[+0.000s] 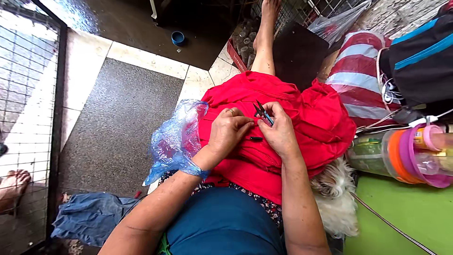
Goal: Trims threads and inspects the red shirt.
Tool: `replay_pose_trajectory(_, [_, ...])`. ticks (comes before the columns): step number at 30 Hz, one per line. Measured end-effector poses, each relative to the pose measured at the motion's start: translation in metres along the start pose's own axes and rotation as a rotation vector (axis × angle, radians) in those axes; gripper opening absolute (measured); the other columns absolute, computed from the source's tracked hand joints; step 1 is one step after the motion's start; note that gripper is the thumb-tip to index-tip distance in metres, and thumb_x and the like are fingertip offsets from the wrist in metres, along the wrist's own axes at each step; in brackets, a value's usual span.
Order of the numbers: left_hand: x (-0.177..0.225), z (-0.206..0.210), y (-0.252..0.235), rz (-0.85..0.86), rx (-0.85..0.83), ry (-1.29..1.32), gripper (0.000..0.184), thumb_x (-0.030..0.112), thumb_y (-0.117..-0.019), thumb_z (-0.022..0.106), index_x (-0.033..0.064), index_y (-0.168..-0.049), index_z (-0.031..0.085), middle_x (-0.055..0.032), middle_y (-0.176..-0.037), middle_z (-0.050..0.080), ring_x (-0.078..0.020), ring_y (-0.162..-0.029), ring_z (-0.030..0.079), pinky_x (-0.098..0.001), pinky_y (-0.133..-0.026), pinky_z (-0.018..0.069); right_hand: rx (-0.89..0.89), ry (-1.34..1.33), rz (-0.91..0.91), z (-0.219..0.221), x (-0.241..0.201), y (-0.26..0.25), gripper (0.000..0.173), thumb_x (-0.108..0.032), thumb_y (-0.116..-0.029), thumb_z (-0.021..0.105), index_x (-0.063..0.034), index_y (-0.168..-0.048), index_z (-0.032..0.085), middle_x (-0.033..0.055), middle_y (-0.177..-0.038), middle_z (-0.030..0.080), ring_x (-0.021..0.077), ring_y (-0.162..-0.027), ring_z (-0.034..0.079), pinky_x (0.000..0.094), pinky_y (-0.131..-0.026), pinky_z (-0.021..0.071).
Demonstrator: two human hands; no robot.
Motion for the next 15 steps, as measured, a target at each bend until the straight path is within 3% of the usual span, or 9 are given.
replay_pose_trajectory(5, [0.006, 0.016, -0.001, 0.05, -0.065, -0.15, 0.012, 0.01, -0.0933, 0.068, -0.0002, -0.092, 0.074, -0.0173, -0.09, 0.07, -0.0346, -0.087, 0.07, -0.0454, -0.074, 0.0579, -0.002, 0.044, -0.004, 0.0, -0.003, 0.003, 0.032, 0.009, -0.0883, 0.065, 0.0002, -0.117, 0.057, 0.0166, -0.101, 0.065, 0.0226, -0.08, 0.064, 0.0368, -0.067, 0.0533])
replay_pose_trajectory(7, [0.006, 0.013, 0.002, 0.038, -0.104, -0.11, 0.013, 0.008, -0.0958, 0.065, -0.0033, -0.093, 0.07, -0.0188, -0.089, 0.067, -0.0341, -0.083, 0.07, -0.0457, -0.073, 0.0579, 0.0, 0.051, 0.008, 0.001, -0.004, 0.002, 0.029, 0.008, -0.0894, 0.065, 0.002, -0.117, 0.058, 0.0176, -0.102, 0.065, 0.0233, -0.082, 0.064, 0.0376, -0.069, 0.0524])
replay_pose_trajectory(10, [-0.006, -0.002, 0.011, -0.131, -0.118, 0.101, 0.016, 0.007, -0.1006, 0.059, -0.0048, -0.1, 0.07, -0.017, -0.093, 0.071, -0.0257, -0.085, 0.071, -0.0416, -0.081, 0.0584, 0.008, 0.047, 0.018, 0.001, -0.004, 0.002, 0.027, 0.008, -0.0903, 0.063, 0.0031, -0.116, 0.058, 0.0181, -0.101, 0.066, 0.0232, -0.081, 0.064, 0.0376, -0.069, 0.0518])
replay_pose_trajectory(13, [-0.022, -0.009, 0.02, -0.379, -0.111, 0.368, 0.02, 0.012, -0.1069, 0.05, -0.0035, -0.105, 0.063, -0.0077, -0.087, 0.07, -0.0095, -0.077, 0.07, -0.0276, -0.077, 0.0601, 0.003, 0.041, 0.011, 0.001, -0.004, 0.003, 0.026, 0.009, -0.0901, 0.063, 0.0025, -0.115, 0.058, 0.017, -0.099, 0.066, 0.0219, -0.079, 0.063, 0.0366, -0.068, 0.051])
replay_pose_trajectory(15, [-0.03, -0.011, 0.023, -0.484, -0.058, 0.565, 0.019, 0.011, -0.1079, 0.043, -0.0024, -0.105, 0.057, -0.0032, -0.088, 0.069, -0.0054, -0.078, 0.07, -0.0249, -0.078, 0.06, 0.006, 0.04, 0.001, 0.002, -0.003, 0.001, 0.025, 0.008, -0.0905, 0.063, 0.0028, -0.115, 0.059, 0.0169, -0.099, 0.066, 0.0213, -0.079, 0.063, 0.036, -0.069, 0.0513])
Point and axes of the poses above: each hand's wrist, its own y-axis away from the middle knuckle, its own z-axis out of the palm, x = y × z, the point moved 3 cm from there along -y, towards the middle knuckle
